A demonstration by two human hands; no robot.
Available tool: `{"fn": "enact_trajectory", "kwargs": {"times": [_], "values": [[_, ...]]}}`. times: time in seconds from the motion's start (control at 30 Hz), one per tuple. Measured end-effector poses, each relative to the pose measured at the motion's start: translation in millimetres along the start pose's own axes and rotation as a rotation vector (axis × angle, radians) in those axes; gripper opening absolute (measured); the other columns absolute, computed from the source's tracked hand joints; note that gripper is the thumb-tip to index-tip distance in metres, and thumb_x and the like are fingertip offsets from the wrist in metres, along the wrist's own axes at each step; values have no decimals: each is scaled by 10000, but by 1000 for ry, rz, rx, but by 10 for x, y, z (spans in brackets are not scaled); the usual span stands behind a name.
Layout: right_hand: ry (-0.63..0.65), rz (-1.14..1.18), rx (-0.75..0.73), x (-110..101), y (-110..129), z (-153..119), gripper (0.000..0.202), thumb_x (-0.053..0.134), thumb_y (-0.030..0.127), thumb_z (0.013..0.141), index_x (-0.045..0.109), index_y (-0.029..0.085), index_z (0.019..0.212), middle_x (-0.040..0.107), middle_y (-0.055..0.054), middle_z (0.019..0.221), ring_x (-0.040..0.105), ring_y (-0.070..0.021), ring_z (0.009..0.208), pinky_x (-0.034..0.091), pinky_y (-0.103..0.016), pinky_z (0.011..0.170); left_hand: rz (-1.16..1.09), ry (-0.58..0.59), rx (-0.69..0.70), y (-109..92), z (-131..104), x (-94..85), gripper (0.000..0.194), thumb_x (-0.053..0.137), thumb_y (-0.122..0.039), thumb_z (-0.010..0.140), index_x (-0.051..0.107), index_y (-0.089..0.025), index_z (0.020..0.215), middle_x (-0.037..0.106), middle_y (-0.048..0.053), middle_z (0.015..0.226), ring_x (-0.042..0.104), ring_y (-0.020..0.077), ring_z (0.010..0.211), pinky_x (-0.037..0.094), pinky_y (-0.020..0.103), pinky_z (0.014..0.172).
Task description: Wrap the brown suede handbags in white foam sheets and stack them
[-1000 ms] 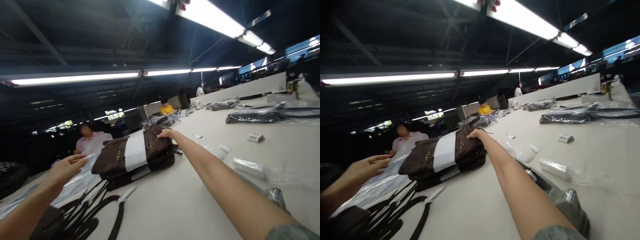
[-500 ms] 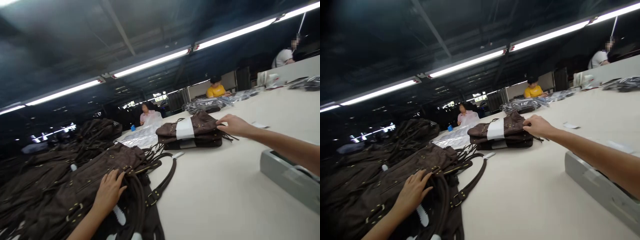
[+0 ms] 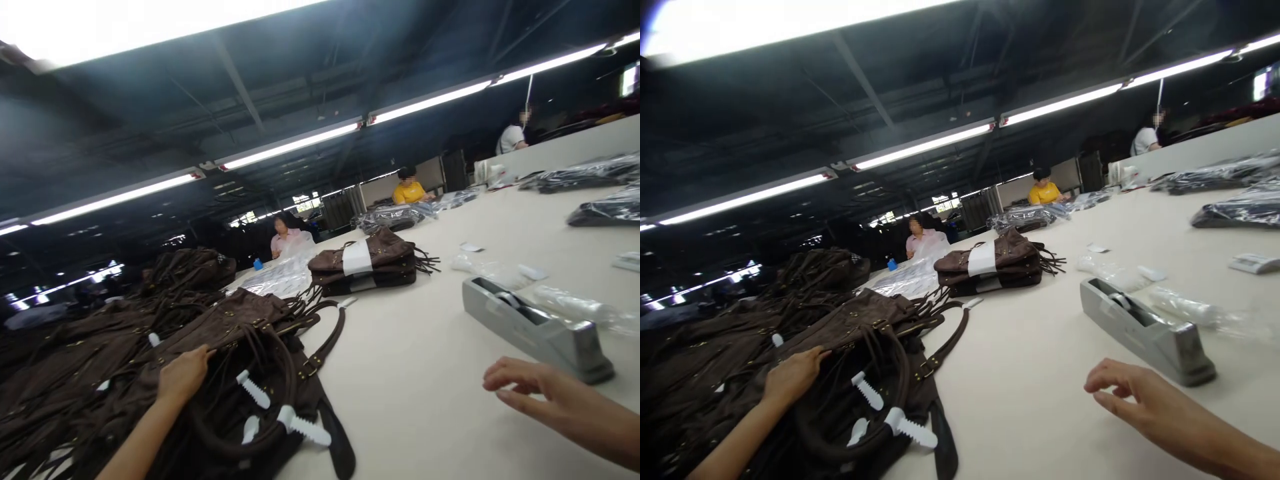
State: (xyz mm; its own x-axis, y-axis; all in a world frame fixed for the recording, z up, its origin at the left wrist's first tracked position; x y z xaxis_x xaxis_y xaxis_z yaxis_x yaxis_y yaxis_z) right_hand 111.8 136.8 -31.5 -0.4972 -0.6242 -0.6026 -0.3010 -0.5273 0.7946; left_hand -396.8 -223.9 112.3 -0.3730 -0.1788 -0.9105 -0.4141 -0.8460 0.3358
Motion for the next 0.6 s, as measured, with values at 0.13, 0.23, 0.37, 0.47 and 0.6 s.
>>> {"fn": "enact_trajectory", "kwargs": {"times": [0.13,0.23,0.37,0.47,0.6], "values": [[17,9,30,-7,-2,-194,351,526,567,843,742,294,888,680,-114,1007,621,-285,930,513,-362,806,-17,-12,13,63,89,-223,380,243,-325,966,584,-158,965,674,107,1026,646,230,939,459,390,812],[81,13,37,89,140,-189,320,522,507,853,737,272,823,693,-85,889,624,-262,857,493,-332,763,-66,-41,24,0,52,-331,451,142,-314,951,560,-148,988,636,160,1133,626,276,1018,442,419,854],[175,127,10,427,500,40,249,556,368,818,743,210,862,701,-65,839,626,-229,811,471,-285,707,-188,74,160,-270,-162,-297,436,235,-414,893,596,-172,930,674,146,1049,631,311,1004,458,407,835],[256,266,-39,800,773,316,311,571,275,787,721,161,1034,705,-71,872,635,-201,789,477,-268,699,-334,295,369,-425,-395,-147,419,395,-532,805,663,-217,870,717,41,918,662,231,919,504,296,821],[300,289,-107,1265,1038,759,538,599,192,752,586,152,1289,691,-84,1022,634,-182,814,492,-265,698,-449,340,393,-137,-574,59,534,492,-372,672,635,-212,1161,622,25,1278,529,224,1238,385,293,1082]]}}
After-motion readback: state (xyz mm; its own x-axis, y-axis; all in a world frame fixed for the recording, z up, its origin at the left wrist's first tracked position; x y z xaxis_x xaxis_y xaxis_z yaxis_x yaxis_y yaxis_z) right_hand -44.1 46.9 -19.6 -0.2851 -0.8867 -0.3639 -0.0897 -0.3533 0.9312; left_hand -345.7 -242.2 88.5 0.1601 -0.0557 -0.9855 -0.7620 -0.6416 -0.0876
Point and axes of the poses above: each hand's wrist, its own z-axis towards the middle knuckle, its own x-axis out of the palm, y = z × x, the point moved 5 cm from there along z, towards the middle knuckle
